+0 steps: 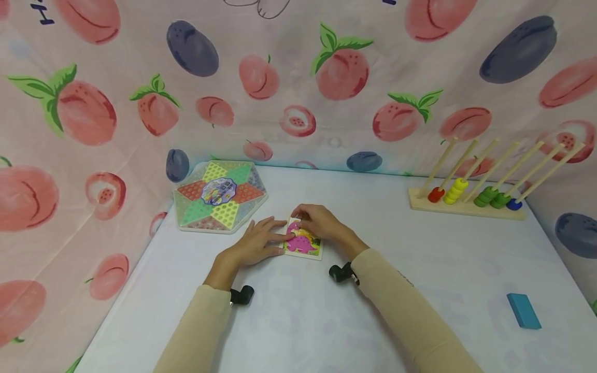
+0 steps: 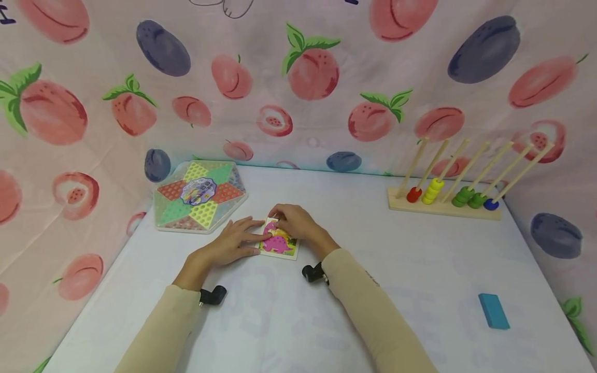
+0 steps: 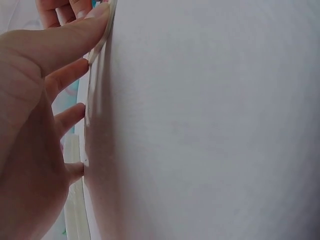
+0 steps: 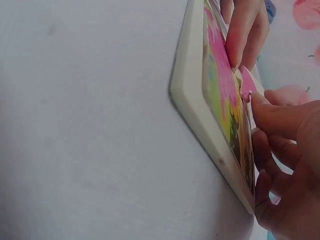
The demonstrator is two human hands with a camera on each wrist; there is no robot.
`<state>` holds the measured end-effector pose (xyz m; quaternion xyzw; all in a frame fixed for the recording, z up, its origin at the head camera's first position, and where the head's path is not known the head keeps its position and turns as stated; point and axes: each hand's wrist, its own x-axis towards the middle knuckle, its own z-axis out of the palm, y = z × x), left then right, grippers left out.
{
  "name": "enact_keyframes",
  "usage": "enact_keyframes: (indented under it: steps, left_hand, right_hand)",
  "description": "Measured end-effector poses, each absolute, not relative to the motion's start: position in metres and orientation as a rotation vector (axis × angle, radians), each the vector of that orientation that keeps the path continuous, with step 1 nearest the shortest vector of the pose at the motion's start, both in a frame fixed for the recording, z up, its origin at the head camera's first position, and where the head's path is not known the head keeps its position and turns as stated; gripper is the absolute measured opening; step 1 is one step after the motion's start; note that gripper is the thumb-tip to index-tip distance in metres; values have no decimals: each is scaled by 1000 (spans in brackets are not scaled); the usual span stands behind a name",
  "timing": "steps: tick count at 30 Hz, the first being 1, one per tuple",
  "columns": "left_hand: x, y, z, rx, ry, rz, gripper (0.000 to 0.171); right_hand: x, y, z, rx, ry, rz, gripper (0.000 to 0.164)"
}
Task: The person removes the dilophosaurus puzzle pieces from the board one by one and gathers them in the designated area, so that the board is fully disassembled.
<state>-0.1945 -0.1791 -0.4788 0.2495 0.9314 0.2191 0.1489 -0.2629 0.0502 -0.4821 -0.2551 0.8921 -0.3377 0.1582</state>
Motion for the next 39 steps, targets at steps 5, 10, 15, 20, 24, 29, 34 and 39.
enact_keyframes:
  steps: [5, 10, 15, 20, 24, 29, 34, 39]
  left_hand:
    - [-195, -178, -480, 721, 2683, 619, 47]
    - [-195, -177, -480, 716, 2681, 625, 45]
    - [-194, -176, -477, 720, 2694, 613, 45]
    - [-192, -177, -475, 710, 2692, 606, 45]
    - [-190, -177, -473, 720, 2685, 601, 47]
    - [-189, -177, -472, 737, 2685, 599, 50]
    - [-190, -177, -473, 738, 2673, 607, 48]
    - [-190, -176, -475, 732, 2691, 634, 44]
  right_hand:
    - [-260, 50, -482, -690, 2596, -991, 23]
    - [-261, 52, -483, -661, 2598, -1043, 24]
    - [-265, 57, -484, -647, 2564, -1153, 24]
    - [-266, 64, -484, -582, 2516, -1265, 24]
    - [-264, 73, -480, -511, 2493, -1359, 23]
    - [-261, 89, -472, -412, 2487, -1438, 23]
    - [-260, 108, -465, -377, 2522, -1451, 20]
    - [-261, 130, -460, -407, 2562, -1442, 19]
